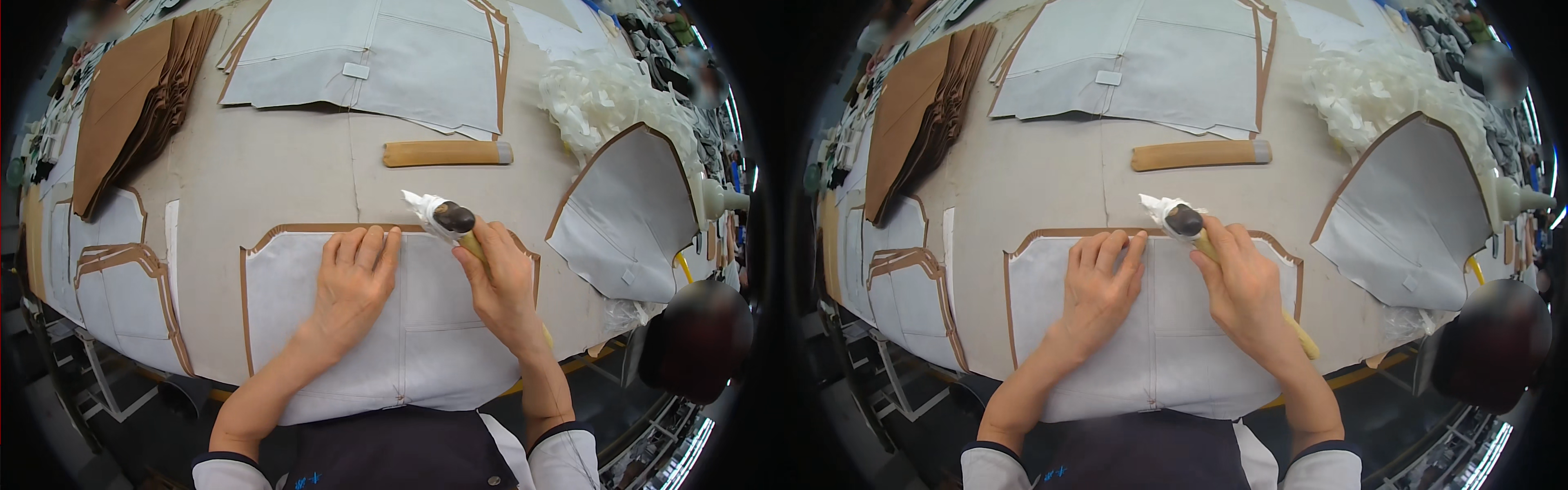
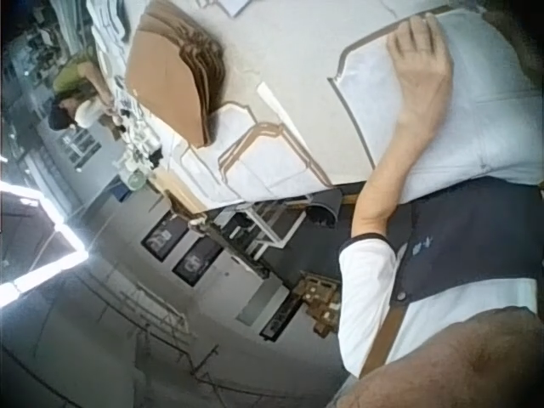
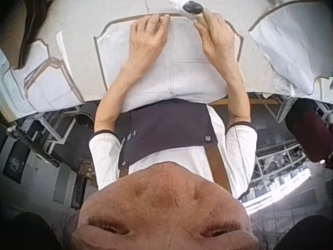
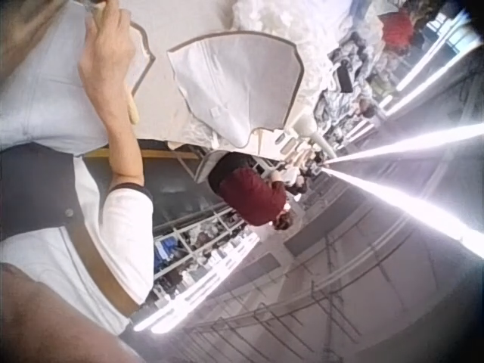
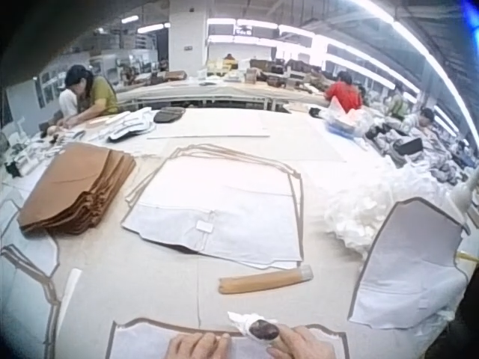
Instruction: Assembling leather or fabric components by folding edges and securing them using glue and a mallet.
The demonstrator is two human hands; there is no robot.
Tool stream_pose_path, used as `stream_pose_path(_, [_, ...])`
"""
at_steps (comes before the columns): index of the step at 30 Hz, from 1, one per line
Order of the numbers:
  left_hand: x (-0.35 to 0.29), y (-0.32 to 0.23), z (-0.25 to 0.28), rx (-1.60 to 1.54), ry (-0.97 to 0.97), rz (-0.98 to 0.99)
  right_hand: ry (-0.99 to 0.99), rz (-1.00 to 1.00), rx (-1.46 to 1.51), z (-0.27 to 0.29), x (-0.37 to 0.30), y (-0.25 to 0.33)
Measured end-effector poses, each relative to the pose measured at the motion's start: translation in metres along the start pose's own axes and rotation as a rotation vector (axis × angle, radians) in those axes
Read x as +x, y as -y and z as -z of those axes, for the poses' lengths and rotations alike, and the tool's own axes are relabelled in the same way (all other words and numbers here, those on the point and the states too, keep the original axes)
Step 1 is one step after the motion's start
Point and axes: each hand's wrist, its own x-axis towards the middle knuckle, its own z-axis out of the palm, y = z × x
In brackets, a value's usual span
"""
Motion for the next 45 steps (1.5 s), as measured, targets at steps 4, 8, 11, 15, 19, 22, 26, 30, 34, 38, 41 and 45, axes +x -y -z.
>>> stream_pose_path(4, [0.000, 0.001, 0.001, 0.025, 0.010, 0.001, 0.059, 0.059, -0.047, -0.017, 0.010, 0.004])
stream_pose_path(8, [-0.002, 0.004, 0.001, -0.051, -0.024, 0.014, 0.073, 0.102, -0.133, -0.021, 0.018, 0.013])
stream_pose_path(11, [-0.003, 0.002, 0.004, -0.039, -0.038, 0.010, -0.009, 0.184, -0.139, -0.025, 0.017, 0.014])
stream_pose_path(15, [-0.004, 0.001, 0.003, -0.026, -0.039, -0.004, 0.097, 0.149, -0.247, -0.032, 0.021, 0.005])
stream_pose_path(19, [-0.005, 0.001, 0.004, -0.014, -0.037, -0.001, 0.063, 0.180, -0.244, -0.021, 0.024, 0.018])
stream_pose_path(22, [-0.005, 0.002, 0.004, -0.036, -0.030, -0.004, 0.043, 0.166, -0.246, -0.032, 0.014, 0.016])
stream_pose_path(26, [-0.005, 0.001, 0.005, -0.033, -0.028, -0.003, 0.121, 0.176, -0.308, -0.027, 0.019, 0.017])
stream_pose_path(30, [-0.005, -0.001, 0.005, -0.060, -0.052, 0.000, 0.104, 0.199, -0.309, -0.026, 0.018, 0.021])
stream_pose_path(34, [-0.008, 0.004, 0.004, -0.074, -0.066, 0.003, 0.226, 0.154, -0.366, -0.028, 0.022, 0.023])
stream_pose_path(38, [-0.004, -0.002, 0.009, -0.079, -0.056, 0.000, 0.141, 0.176, -0.340, -0.028, 0.015, 0.021])
stream_pose_path(41, [-0.008, 0.002, 0.006, -0.072, -0.047, 0.024, 0.179, 0.156, -0.344, -0.027, 0.021, 0.020])
stream_pose_path(45, [-0.003, 0.000, 0.009, -0.105, -0.007, 0.031, 0.136, 0.040, -0.272, -0.010, 0.015, 0.009])
